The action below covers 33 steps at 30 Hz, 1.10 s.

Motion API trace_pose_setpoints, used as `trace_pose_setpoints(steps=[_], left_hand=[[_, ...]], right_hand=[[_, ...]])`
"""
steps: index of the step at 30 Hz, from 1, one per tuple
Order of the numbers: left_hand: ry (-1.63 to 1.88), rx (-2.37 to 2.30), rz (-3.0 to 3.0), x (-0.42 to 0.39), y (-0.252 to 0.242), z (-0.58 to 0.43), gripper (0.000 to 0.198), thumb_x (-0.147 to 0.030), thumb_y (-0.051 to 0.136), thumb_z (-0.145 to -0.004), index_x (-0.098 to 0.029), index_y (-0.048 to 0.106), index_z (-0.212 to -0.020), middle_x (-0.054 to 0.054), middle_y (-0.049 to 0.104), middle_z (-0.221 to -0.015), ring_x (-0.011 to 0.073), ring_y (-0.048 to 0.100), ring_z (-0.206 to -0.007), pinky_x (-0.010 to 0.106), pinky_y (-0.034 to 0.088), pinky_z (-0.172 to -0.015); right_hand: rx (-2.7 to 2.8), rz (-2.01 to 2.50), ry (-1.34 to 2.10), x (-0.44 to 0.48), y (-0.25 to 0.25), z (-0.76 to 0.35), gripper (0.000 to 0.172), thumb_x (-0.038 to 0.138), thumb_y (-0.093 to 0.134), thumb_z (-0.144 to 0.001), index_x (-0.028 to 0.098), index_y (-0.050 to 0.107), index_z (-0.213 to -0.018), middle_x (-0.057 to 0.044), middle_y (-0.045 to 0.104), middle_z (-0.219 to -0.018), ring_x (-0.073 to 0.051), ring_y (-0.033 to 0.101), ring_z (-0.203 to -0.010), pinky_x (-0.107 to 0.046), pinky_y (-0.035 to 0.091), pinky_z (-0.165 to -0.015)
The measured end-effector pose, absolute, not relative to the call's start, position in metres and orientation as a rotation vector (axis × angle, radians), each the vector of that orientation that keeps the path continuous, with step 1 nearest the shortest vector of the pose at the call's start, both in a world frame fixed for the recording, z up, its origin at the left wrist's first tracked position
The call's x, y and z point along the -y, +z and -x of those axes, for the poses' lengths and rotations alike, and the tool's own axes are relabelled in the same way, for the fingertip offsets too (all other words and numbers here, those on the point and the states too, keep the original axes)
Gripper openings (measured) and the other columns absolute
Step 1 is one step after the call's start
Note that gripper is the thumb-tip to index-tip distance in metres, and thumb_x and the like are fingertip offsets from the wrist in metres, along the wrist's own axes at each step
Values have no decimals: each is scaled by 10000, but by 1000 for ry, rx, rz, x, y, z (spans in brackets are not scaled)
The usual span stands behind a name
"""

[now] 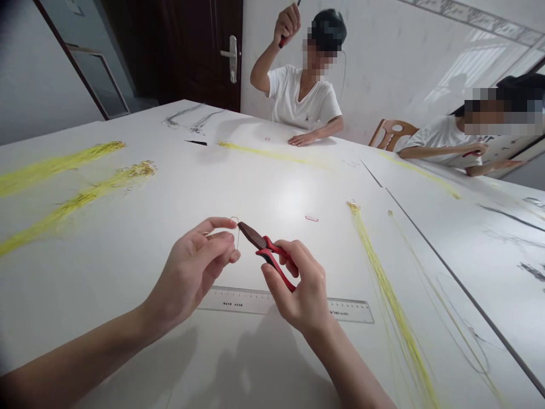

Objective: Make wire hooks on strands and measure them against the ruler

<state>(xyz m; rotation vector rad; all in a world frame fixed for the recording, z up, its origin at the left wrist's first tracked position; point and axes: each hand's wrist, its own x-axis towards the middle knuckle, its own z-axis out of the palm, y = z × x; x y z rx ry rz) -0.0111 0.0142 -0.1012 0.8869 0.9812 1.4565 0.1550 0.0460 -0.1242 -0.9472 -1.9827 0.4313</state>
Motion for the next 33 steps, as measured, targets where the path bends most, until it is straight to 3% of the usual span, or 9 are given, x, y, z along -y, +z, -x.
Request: trace_pose_setpoints(steps=[7, 23, 28, 31, 33], left_hand=[[1353, -885, -887, -16, -102, 12, 220, -370, 594, -845, -184, 572, -729, -113, 179, -416, 46, 167, -407, 238, 254, -469], [1411, -889, -861, -15, -103, 12, 186, -244, 571, -857, -210, 501, -687, -124, 200, -388, 44, 168, -372, 223, 266, -453], [1435, -907, -891, -15, -104, 13, 193, -249, 585, -848, -213, 512, -673, -119, 205, -401, 44, 179, -379, 233, 258, -456], [1423, -911, -937, -15, -105, 12, 197, -251, 577, -852, -216, 516, -668, -114, 215, -410, 49, 182, -392, 243, 240, -453], [1404, -914, -967, -14, -105, 12, 199, -255, 574, -853, -218, 516, -666, -109, 215, -419, 54, 183, -402, 248, 222, -448]], right_hand=[[2010, 951, 428, -48, -124, -157, 121, 259, 524, -816, 199, 543, -920, 25, 462, -672, -95, 382, -570, -240, 328, -503], [1993, 984, 339, -51, -124, -163, 185, 341, 503, -827, 207, 523, -952, 9, 499, -714, -112, 426, -609, -260, 377, -555], [1984, 1284, 164, -68, -127, -171, 297, 423, 477, -854, 210, 495, -1060, -47, 559, -894, -157, 506, -757, -314, 441, -674], [2002, 1515, 1, -83, -137, -178, 409, 486, 502, -820, 180, 505, -1093, -111, 530, -989, -240, 490, -905, -427, 432, -778], [2002, 1620, -49, -91, -145, -184, 457, 506, 504, -809, 144, 520, -1089, -147, 505, -982, -291, 467, -938, -478, 419, -771]])
